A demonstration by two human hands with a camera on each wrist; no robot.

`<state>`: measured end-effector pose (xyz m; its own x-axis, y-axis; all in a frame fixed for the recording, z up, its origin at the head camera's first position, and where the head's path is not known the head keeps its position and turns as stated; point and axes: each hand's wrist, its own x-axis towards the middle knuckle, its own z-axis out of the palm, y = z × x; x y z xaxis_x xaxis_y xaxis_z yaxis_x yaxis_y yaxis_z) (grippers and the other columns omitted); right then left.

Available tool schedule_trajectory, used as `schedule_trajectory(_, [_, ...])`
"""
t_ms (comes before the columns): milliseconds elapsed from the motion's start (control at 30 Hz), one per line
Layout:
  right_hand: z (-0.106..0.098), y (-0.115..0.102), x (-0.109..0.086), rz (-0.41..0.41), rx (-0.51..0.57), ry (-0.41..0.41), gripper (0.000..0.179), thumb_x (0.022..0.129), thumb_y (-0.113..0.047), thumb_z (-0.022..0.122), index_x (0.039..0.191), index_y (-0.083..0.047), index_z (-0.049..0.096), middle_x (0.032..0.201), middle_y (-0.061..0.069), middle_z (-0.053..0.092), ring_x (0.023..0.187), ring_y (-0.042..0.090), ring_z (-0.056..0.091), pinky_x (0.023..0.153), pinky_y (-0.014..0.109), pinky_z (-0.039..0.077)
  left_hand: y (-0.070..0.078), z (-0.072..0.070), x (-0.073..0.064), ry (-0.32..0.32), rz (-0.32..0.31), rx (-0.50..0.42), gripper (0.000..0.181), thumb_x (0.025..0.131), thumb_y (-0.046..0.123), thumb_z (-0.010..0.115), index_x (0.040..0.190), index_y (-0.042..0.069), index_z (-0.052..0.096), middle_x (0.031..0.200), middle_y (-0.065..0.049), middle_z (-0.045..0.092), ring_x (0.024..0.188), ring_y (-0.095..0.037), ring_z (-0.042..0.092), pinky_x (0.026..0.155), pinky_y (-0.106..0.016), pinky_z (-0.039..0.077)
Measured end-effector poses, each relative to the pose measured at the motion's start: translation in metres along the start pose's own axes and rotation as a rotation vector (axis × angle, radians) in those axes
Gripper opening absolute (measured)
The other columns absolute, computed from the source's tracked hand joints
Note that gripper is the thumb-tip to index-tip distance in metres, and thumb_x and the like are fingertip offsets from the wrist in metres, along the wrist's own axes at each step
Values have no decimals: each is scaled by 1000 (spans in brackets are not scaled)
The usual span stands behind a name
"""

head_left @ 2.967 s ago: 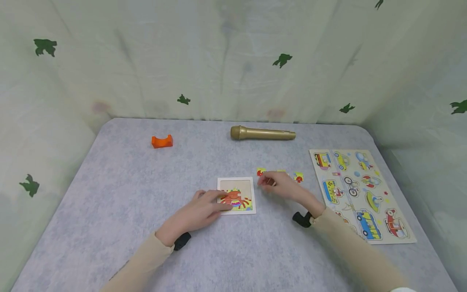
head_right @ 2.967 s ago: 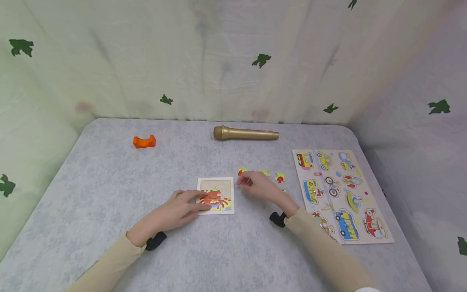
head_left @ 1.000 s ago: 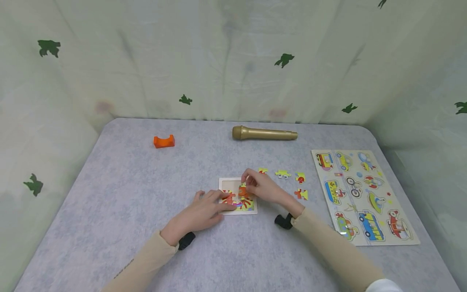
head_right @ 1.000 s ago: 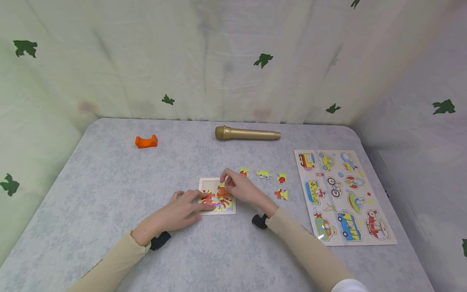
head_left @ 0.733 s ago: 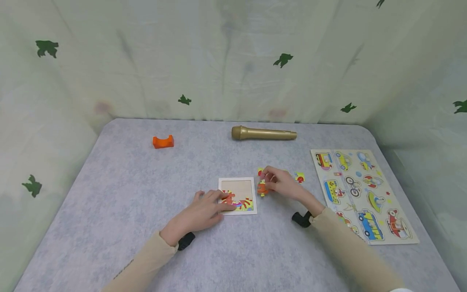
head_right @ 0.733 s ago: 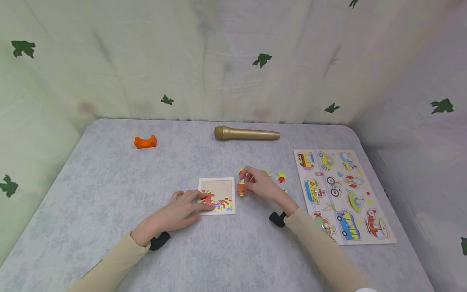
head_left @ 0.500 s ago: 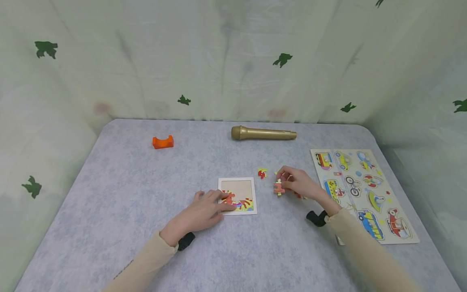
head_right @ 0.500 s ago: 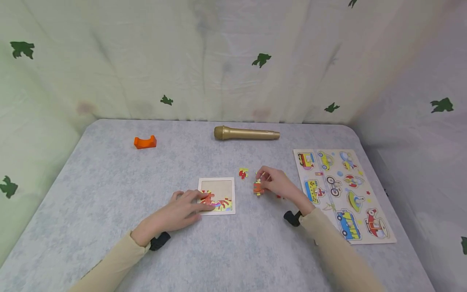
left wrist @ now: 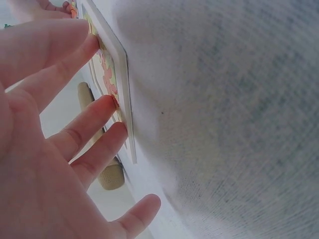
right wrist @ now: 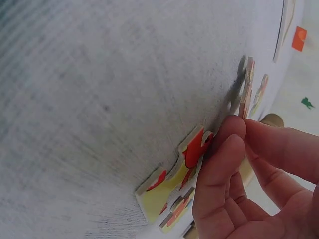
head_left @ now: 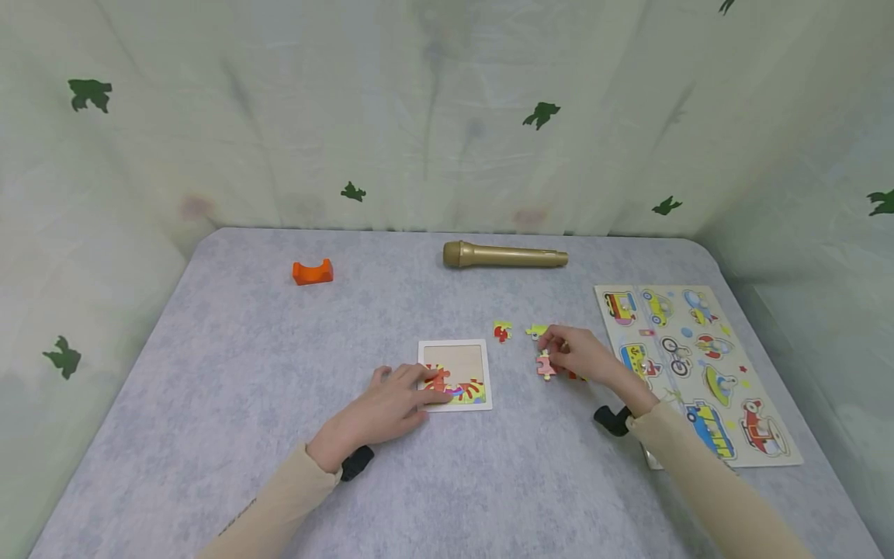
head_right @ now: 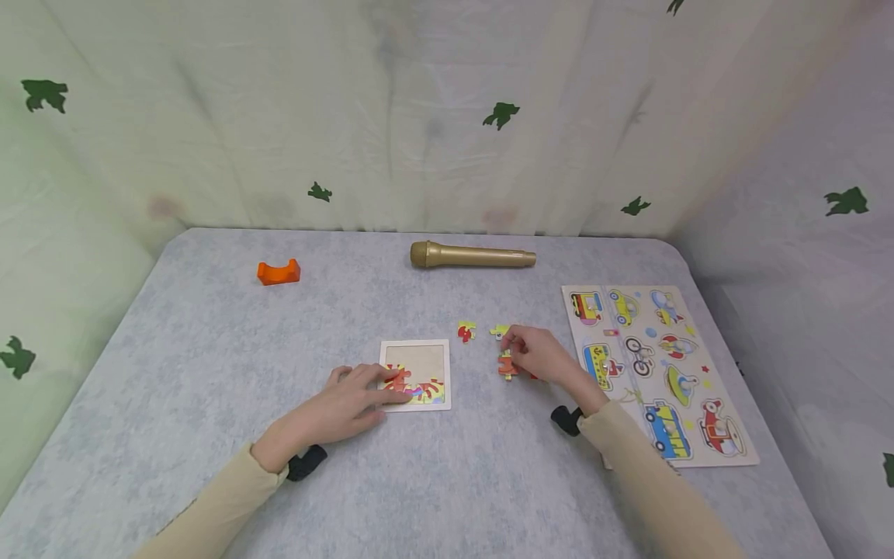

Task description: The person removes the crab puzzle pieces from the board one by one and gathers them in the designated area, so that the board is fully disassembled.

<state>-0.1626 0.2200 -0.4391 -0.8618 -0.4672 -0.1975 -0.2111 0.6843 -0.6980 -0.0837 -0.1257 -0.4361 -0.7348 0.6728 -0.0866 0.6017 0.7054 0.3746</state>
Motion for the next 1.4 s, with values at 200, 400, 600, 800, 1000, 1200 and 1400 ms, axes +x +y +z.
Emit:
schedule_trajectory(200, [0,-2,2,12,-64,3,12,89,2,59,100,-5,62,78,3,55,55,15,47,49,29,41,0,0,0,3,1,-2,35,94,20,61,128,27,63,137,-10,45,126,-29,40,95,-62,26])
schedule_trajectory(400, [-2,-6,2,26,-61,4,11,91,1,56,99,-4,63,76,4,57,57,16,50,51,30,43,-1,0,-2,3,8,-6,36,94,20,61,129,27,62,138,-10,45,127,-30,40,97,-64,24])
schedule_trajectory(600, [-4,-12,2,18,-79,24,10,92,0,56,96,-4,64,79,5,58,63,17,51,56,31,44,-4,0,-3,32,38,-25,33,95,19,60,127,22,64,140,-9,46,129,-28,39,98,-64,24])
schedule_trajectory(800, [5,-24,10,-33,-30,19,8,91,-2,59,96,-4,65,83,4,58,67,17,52,58,30,44,-11,0,-9,75,46,-57,30,93,16,63,122,18,68,139,-12,46,129,-29,39,98,-58,28])
schedule_trajectory(1000, [31,-47,25,-143,56,-47,11,90,1,57,98,-1,64,79,3,56,61,14,53,53,27,45,-17,-2,-17,81,26,-60,32,93,17,63,124,22,66,139,-11,46,129,-30,38,97,-60,28])
schedule_trajectory(1200, [60,-73,42,-209,65,-119,18,88,0,62,105,-2,64,86,1,57,73,13,53,65,26,46,-18,-2,-19,58,18,-62,35,94,17,61,128,22,64,141,-10,44,131,-31,35,97,-61,28])
schedule_trajectory(1400, [79,-94,49,-278,-16,-152,29,86,0,64,116,3,62,91,5,58,76,12,51,70,24,45,-17,-3,-20,51,22,-55,34,95,17,60,128,22,64,142,-11,44,131,-33,35,96,-63,28])
